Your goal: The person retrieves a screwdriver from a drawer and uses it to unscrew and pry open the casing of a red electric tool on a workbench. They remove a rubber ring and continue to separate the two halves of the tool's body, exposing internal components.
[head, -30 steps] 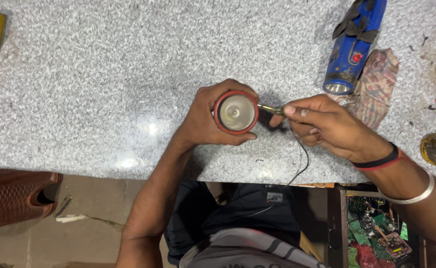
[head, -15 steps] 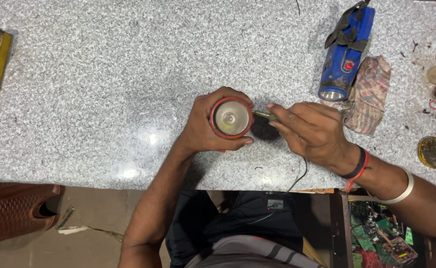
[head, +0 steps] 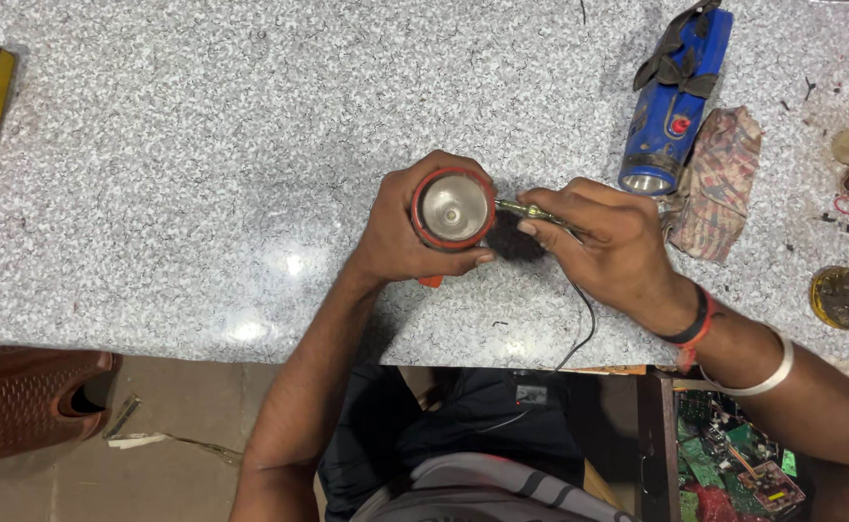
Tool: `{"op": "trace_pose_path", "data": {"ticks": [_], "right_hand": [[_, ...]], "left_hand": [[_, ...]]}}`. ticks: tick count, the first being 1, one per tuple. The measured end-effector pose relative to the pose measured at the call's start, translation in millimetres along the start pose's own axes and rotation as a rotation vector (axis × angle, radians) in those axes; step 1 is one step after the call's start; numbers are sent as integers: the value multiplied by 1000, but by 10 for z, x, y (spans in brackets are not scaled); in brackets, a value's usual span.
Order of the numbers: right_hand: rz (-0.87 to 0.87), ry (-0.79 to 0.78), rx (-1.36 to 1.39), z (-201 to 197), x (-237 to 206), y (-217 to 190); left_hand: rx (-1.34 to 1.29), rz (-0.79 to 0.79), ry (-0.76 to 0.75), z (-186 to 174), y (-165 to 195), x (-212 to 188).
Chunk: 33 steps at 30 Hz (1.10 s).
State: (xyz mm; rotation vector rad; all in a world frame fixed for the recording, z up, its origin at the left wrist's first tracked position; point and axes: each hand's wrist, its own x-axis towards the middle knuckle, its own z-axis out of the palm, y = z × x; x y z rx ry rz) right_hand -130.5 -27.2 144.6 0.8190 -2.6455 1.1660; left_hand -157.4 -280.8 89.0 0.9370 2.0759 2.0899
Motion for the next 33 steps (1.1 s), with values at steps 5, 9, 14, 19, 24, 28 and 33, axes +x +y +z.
{"op": "trace_pose_path", "data": {"ticks": [5, 9, 14, 19, 24, 28, 33], "right_hand": [[30, 42, 77, -126, 56, -74], [38, 181, 201, -210, 40, -125], [195, 321, 115, -135, 89, -137], [20, 272, 123, 11, 90, -22], [138, 240, 425, 290, 178, 323], [158, 168, 406, 474, 337, 595], [131, 142, 431, 404, 331, 563]], "left_hand": [[-180, 45, 33, -108, -281, 49], [-665, 44, 107, -254, -519, 4], [-1147, 37, 71, -368, -769, 12], [-1233, -10, 14, -432, -880, 71], [-862, -128, 205, -388, -791, 149], [-461, -132, 237, -381, -723, 168], [-174, 23, 193, -381, -851, 190]]}}
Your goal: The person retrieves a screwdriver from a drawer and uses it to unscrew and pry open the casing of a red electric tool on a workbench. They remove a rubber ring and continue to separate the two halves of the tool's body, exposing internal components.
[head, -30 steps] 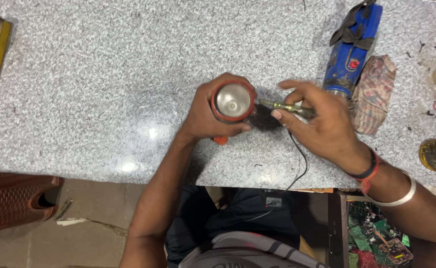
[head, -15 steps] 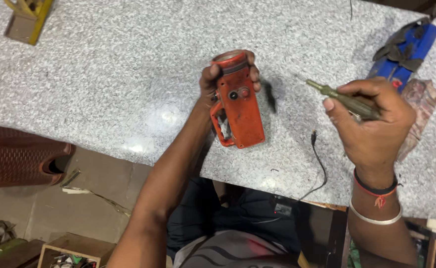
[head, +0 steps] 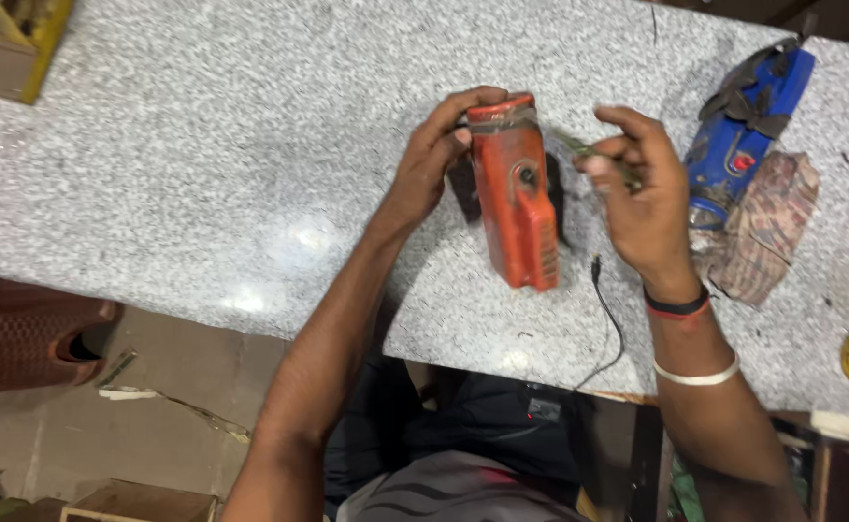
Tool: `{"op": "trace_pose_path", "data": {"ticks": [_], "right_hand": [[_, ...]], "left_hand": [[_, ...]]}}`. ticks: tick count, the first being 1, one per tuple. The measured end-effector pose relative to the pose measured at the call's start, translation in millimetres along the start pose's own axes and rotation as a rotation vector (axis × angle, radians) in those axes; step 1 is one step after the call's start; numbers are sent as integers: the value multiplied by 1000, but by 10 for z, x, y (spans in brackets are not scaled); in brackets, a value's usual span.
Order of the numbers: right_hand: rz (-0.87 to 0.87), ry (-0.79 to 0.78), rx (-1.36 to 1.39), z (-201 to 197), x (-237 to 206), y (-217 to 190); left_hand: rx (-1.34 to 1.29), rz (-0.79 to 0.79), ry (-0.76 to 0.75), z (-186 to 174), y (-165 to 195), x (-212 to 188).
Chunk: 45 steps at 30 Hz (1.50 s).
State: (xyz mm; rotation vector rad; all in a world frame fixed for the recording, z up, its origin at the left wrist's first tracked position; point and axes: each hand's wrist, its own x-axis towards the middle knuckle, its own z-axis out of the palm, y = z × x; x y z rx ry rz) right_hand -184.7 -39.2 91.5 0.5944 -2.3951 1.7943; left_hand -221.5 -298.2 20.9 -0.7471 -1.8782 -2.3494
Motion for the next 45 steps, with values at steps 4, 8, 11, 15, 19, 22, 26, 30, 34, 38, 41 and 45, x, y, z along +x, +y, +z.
{"op": "trace_pose_path", "data": {"ticks": [4, 8, 11, 15, 19, 22, 26, 30, 34, 38, 41, 45], "right_hand": [[-40, -80, -363, 36, 35, -133], [-88, -146, -272, 101, 72, -192], [-145, -205, -317, 145, 70, -232], [-144, -312, -412, 203, 126, -314], [272, -384, -582, 143, 244, -430], [167, -400, -566, 105, 317, -475], [146, -463, -674, 32, 365, -466], [77, -489, -731, -79, 416, -355], [-262, -448, -571, -128, 406, -160], [-251, -427, -523, -61, 389, 5], [-202, -343, -565, 94, 317, 9], [-125, -241, -636, 270, 233, -116]], "left_hand": [[36, -120, 30, -3, -103, -17], [37, -98, 40, 16, -111, -33], [132, -141, 68, 75, -126, -9], [111, -122, -31, 127, -155, -16], [96, -120, -48, 127, -163, -31], [149, -130, -25, 152, -165, -44], [124, -173, 19, 173, -160, -42], [161, -165, 70, 211, -151, -34], [167, -213, 118, 238, -158, -14], [120, -159, 117, 229, -177, -25], [105, -179, 140, 226, -189, -31], [144, -167, 149, 232, -198, -17]]}}
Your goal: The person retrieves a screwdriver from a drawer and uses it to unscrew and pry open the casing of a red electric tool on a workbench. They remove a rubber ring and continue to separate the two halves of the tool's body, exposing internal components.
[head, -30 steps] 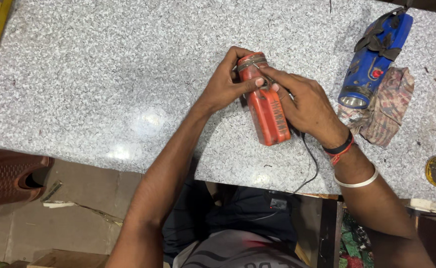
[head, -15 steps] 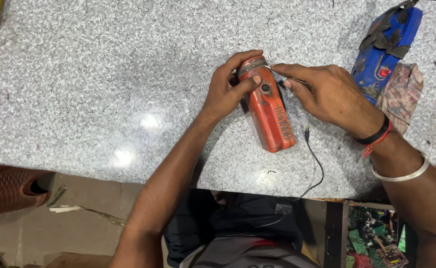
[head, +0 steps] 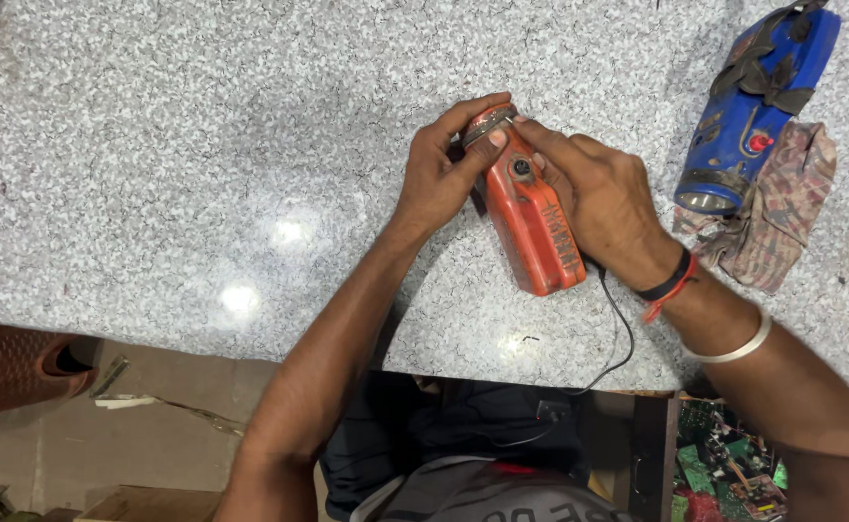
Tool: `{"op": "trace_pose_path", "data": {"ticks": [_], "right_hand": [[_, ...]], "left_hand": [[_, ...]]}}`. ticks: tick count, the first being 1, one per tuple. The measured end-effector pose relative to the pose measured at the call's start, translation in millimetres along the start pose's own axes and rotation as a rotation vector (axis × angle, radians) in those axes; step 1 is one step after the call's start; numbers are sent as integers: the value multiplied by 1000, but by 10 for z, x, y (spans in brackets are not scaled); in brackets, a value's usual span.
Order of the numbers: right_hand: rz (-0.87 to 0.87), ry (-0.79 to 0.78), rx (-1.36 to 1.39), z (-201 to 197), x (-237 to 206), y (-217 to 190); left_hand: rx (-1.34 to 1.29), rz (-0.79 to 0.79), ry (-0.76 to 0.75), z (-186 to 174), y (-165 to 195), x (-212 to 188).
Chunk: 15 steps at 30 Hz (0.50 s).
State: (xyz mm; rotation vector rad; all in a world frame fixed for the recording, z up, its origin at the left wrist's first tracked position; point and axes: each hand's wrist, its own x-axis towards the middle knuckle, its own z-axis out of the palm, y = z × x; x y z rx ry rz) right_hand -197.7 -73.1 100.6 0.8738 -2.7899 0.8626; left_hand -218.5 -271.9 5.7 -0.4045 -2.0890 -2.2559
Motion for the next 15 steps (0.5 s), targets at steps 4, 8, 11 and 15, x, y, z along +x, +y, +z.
{"op": "trace_pose_path", "data": {"ticks": [4, 8, 11, 15], "right_hand": [[86, -16, -97, 38, -7, -109], [88, -42, -194, 84, -6, -154], [37, -45, -172, 31, 89, -167], [-115, -218, 34, -272, 454, 61]], "left_hand": [[27, 7, 55, 24, -10, 14], [10, -31, 79, 54, -27, 19], [13, -9, 105, 70, -40, 36], [-17, -157, 100, 57, -65, 41]]}}
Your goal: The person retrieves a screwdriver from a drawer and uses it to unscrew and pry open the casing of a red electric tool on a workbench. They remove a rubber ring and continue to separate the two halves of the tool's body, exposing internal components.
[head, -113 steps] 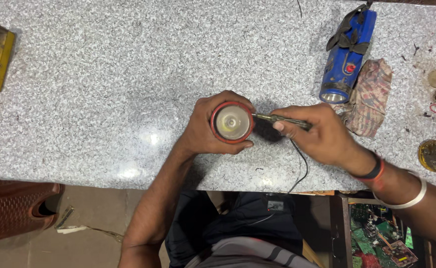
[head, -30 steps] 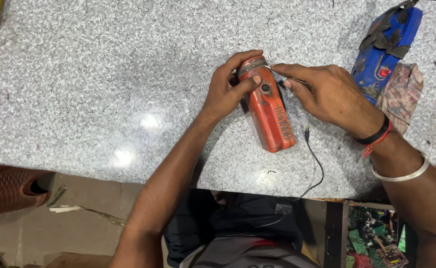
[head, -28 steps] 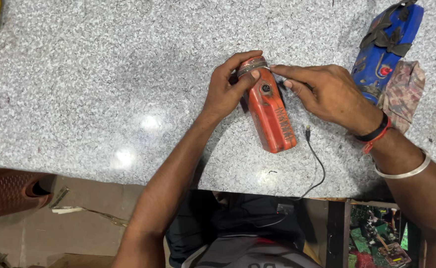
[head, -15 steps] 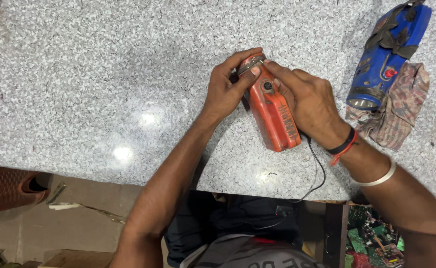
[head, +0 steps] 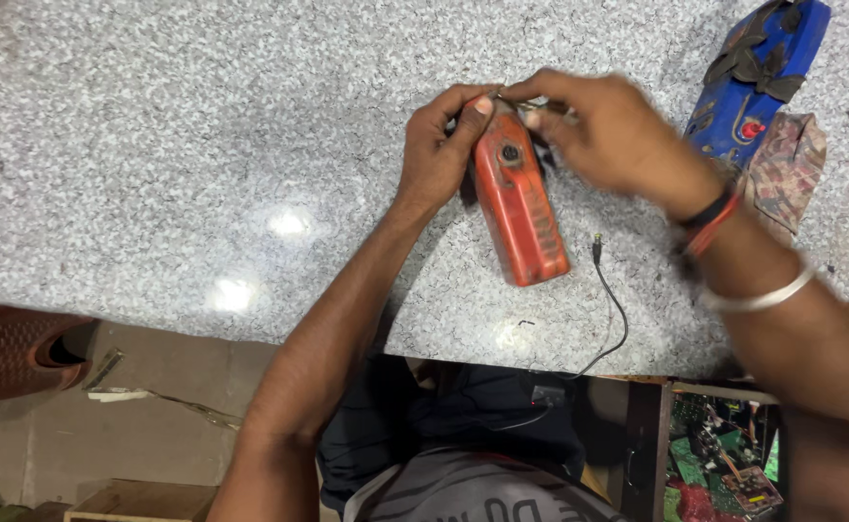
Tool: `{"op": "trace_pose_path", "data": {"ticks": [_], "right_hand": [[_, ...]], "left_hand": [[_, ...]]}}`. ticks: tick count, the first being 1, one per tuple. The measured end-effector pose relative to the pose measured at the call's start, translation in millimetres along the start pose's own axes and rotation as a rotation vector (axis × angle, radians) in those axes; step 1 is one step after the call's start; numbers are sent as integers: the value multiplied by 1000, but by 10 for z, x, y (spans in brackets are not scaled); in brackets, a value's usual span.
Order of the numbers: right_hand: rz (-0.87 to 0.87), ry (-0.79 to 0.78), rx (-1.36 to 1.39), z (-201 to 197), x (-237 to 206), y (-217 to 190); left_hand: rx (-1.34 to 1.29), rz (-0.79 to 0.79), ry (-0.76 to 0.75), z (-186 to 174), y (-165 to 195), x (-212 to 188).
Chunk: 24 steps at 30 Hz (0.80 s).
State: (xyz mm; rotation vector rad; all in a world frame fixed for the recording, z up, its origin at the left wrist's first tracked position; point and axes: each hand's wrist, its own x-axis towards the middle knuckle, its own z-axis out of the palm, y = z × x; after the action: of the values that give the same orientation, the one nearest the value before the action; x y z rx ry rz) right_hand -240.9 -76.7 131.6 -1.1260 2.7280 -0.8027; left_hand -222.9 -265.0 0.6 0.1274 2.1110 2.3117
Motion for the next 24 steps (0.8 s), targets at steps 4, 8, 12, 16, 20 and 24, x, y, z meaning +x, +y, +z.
{"op": "trace_pose_path", "data": {"ticks": [4, 8, 12, 16, 20, 24], "right_hand": [[108, -213, 62, -187, 166, 342], [35, -343, 15, -213, 304, 579], [85, -449, 216, -120, 393, 729], [298, -81, 594, 313, 143, 688], [390, 149, 983, 788, -41, 473], [438, 192, 1036, 908, -34, 252]], "left_hand": [[23, 185, 10, -14, -54, 21], [-33, 78, 30, -17, -111, 55], [-74, 58, -14, -65, -91, 77], [-73, -22, 96, -72, -44, 98], [-126, -101, 211, -74, -66, 124], [-203, -145, 241, -147, -95, 126]]}}
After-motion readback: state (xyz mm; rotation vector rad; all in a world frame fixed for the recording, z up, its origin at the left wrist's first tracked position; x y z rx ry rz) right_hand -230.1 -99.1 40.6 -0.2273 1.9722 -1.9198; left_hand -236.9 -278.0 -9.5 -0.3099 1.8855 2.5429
